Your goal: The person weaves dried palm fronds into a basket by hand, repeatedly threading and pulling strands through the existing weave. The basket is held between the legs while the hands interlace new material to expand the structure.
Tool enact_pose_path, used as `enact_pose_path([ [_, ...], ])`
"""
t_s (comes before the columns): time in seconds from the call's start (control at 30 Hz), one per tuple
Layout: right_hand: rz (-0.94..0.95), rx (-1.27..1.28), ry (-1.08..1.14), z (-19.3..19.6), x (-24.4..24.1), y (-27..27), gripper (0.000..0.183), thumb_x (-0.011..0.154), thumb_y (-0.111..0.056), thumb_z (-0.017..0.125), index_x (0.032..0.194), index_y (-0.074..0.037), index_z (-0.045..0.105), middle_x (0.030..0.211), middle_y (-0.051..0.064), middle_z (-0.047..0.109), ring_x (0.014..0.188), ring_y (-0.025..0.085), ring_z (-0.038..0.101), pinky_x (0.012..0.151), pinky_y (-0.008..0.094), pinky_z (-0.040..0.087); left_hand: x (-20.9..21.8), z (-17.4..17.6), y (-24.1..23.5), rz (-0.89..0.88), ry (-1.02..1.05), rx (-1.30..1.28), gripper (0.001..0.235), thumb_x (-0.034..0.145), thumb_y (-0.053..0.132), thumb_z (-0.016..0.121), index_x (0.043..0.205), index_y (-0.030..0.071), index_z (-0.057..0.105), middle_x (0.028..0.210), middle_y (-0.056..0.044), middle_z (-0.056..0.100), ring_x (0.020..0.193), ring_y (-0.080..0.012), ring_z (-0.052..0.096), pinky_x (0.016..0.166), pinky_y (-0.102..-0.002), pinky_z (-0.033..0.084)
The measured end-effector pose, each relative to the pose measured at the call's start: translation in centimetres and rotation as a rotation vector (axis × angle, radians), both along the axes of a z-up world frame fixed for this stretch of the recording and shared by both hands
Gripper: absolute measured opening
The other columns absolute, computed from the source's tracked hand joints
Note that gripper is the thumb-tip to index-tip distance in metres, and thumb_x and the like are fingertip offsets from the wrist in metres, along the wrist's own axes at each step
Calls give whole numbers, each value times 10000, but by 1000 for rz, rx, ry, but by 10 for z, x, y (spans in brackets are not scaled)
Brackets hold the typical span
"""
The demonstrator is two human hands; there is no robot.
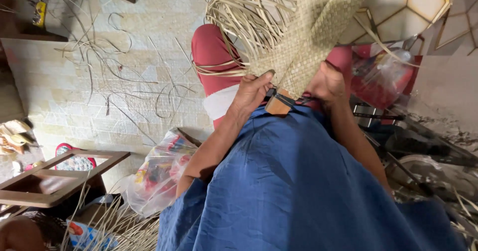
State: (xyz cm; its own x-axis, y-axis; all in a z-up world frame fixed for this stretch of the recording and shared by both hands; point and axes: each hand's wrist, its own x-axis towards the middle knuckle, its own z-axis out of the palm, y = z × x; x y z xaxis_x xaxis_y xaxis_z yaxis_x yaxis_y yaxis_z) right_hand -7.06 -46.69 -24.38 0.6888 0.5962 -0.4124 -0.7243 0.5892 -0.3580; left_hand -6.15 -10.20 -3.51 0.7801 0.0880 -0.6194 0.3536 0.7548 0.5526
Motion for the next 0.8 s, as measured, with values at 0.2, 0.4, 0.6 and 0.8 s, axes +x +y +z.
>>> enact_pose_path([
  [0.2,-273,168,91,198,62,150,632,1034,-441,439,1576,-119,402,1639,183,409,1479,363,447,1322,614,252,17,47,-16,107,-7,-175,420,789,-36,858,519,164,606,503,-39,609,494,-201,644,617,-306,511],
  [0.4,-308,137,-114,209,62,159,456,1160,-279,388,1572,-86,400,1659,102,357,1530,261,370,1356,537,124,36,129,-29,29,-233,14,176,726,-47,905,796,34,766,800,-151,753,722,-267,749,737,-405,625],
  [0.6,-173,140,-109,166,67,144,527,1110,-390,403,1581,-153,395,1651,81,391,1518,311,401,1317,611,252,27,130,-31,-93,-275,74,201,671,-36,937,634,15,746,674,-166,745,654,-265,742,694,-375,640],
  [0.8,-188,56,-174,206,65,153,516,1020,-207,585,1519,-152,466,1585,92,491,1461,321,485,1262,628,338,19,115,-23,-228,-173,150,209,657,47,965,704,-36,780,742,-199,757,707,-299,752,779,-434,656],
])
